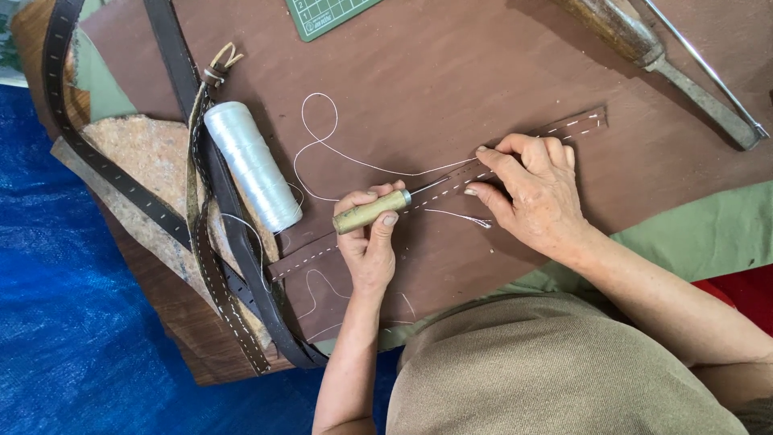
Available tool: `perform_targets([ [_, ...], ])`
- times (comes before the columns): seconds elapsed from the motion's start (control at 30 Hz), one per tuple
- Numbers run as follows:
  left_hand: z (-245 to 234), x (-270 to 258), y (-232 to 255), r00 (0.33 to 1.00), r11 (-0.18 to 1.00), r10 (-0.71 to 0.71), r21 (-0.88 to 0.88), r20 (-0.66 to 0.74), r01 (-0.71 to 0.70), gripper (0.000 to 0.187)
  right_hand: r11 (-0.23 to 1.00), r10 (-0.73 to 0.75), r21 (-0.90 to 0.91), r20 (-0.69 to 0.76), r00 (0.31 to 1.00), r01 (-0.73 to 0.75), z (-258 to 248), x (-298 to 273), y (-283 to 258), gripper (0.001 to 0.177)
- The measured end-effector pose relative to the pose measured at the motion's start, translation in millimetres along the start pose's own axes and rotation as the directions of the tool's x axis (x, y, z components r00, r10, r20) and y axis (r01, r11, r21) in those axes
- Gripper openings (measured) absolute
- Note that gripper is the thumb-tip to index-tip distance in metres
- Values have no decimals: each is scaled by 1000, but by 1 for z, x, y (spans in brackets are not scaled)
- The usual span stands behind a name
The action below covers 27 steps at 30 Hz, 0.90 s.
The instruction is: Punching a series of holes into a leather strap using an awl and a wooden mallet on a workbench.
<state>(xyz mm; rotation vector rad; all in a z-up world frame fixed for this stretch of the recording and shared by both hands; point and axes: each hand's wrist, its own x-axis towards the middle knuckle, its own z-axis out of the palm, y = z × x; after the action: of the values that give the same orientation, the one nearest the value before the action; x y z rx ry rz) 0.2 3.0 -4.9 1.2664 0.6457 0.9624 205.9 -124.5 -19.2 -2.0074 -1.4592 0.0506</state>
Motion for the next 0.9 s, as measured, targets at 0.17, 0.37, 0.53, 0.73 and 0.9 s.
perform_targets([
  [0.17, 1, 3, 4, 1000, 999, 6, 31, 21, -7, 26, 1000, -1, 14, -5, 1000, 1, 0, 1, 0, 41],
  [0.37, 9, 11, 19, 989, 984, 83, 150, 122, -101, 25, 1000, 5, 22, -9, 1000, -5, 0, 1, -1, 41],
  [0.53, 17, 18, 34, 972, 953, 114, 255, 204, -165, 27, 1000, 12, 20, -3, 1000, -12, 0, 1, -1, 42],
  [0.73, 36, 27, 61, 924, 845, 136, 445, 357, -296, 27, 1000, -14, 14, -24, 1000, 14, -7, 3, 1, 44],
  [0.9, 37, 31, 69, 878, 757, -64, 596, 475, -267, 27, 977, -85, -205, -106, 991, 62, -75, 50, 29, 34],
])
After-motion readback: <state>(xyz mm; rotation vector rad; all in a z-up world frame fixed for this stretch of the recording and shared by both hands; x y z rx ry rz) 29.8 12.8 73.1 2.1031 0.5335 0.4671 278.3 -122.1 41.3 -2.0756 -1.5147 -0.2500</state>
